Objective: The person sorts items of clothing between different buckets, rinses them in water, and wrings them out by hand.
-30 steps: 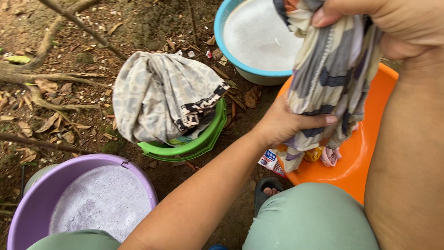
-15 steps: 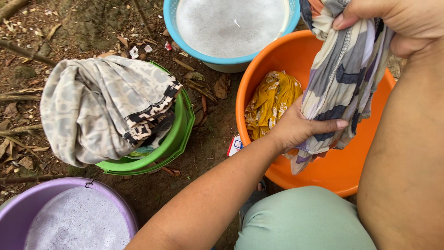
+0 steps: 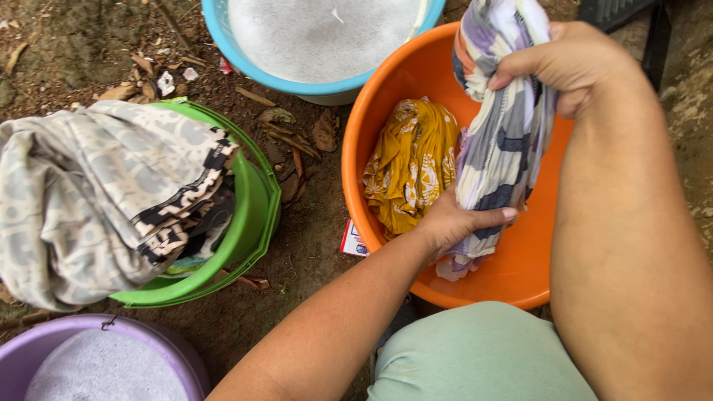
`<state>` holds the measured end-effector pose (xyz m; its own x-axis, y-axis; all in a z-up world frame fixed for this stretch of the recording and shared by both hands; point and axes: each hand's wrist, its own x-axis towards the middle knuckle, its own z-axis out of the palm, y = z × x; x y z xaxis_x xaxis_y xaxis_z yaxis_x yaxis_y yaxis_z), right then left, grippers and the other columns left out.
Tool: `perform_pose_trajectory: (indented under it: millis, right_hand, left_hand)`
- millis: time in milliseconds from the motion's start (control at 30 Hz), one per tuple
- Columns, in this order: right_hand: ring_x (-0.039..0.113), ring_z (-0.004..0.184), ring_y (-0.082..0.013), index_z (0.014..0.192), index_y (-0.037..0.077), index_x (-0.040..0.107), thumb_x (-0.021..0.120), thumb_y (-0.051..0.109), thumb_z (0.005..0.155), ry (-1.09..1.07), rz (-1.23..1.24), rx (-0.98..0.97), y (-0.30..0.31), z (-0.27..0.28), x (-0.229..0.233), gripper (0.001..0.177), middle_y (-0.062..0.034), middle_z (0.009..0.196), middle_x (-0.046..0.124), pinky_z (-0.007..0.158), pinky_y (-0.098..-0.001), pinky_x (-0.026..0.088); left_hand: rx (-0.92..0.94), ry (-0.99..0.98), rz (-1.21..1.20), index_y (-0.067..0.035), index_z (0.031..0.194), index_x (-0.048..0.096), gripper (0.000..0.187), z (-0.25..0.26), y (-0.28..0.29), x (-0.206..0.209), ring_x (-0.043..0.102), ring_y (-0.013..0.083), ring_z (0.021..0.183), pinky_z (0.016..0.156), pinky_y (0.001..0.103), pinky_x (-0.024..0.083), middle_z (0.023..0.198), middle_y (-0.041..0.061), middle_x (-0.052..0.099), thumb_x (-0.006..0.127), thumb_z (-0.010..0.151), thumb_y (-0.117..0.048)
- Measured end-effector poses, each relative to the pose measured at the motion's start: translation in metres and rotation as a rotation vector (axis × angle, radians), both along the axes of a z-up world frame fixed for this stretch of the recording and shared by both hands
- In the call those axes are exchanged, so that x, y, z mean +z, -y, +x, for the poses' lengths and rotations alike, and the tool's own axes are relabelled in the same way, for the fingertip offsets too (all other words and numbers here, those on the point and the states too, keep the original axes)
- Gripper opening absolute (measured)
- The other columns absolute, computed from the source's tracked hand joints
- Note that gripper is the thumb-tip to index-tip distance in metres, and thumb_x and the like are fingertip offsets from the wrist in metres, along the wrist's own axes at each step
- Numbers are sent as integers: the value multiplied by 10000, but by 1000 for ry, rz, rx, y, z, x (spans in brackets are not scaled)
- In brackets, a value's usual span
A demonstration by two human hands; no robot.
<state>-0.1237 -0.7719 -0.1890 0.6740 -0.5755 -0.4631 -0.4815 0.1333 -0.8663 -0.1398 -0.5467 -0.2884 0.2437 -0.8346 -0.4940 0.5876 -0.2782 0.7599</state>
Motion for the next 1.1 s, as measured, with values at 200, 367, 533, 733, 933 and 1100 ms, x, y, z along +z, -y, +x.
perform_pose_trajectory:
  millis: [200, 367, 533, 733, 933, 1100]
  right_hand:
    - [777, 874, -238, 1147, 61, 703, 775, -68, 644, -92, 43, -109, 10, -6, -44, 523, -97, 1015, 777, 779, -408, 636]
    - [777, 862, -265, 1111, 51, 712, 756, -99, 609, -71, 92, -155, 20, -10, -88, 525, -120, 995, 773, 760, -446, 643]
    - [770, 861, -269, 1087, 37, 715, 771, -108, 609, -75, 86, -202, 28, -13, -133, 502, -131, 1001, 772, 760, -445, 640]
    - [709, 1033, -311, 1196, 19, 702, 842, 22, 709, -292, 15, -173, 33, -14, -174, 507, -143, 1086, 764, 948, -504, 540]
    - [601, 1261, -462, 1541, 166, 477, 766, 38, 771, -510, 79, -164, 40, -5, -187, 832, -184, 1472, 580, 1031, -662, 493]
    - [348, 1445, -541, 1567, 210, 447, 707, 37, 847, -478, 255, -111, 38, 3, -202, 785, -199, 1604, 401, 1082, -720, 400]
  left_hand:
    - [62, 34, 63, -3, 1358, 541, 787, -14, 14, -49, 739, 238, 903, 715, 399, 637, 1149, 162, 730, 908, 709, -253]
    - [23, -25, 180, -7, 1354, 541, 768, -22, 17, -71, 716, 257, 955, 761, 408, 611, 1175, 169, 721, 886, 715, -254]
    - [20, -43, 321, -16, 1342, 543, 732, -24, 20, -77, 718, 282, 895, 707, 439, 603, 1138, 172, 723, 863, 734, -270]
    - [-222, 670, 689, -26, 1414, 428, 771, -20, 32, -50, 581, 413, 1219, 1056, 487, 482, 1380, 267, 554, 805, 857, -402]
    - [-427, 1330, 441, -141, 1609, 236, 961, 12, 58, -32, 237, 395, 1507, 1187, 570, 226, 1662, 185, 192, 746, 840, -411]
    - [-939, 1239, 511, -194, 1638, 85, 1055, 34, 68, -28, -55, 364, 1573, 1213, 647, 3, 1714, 138, -43, 684, 864, -586]
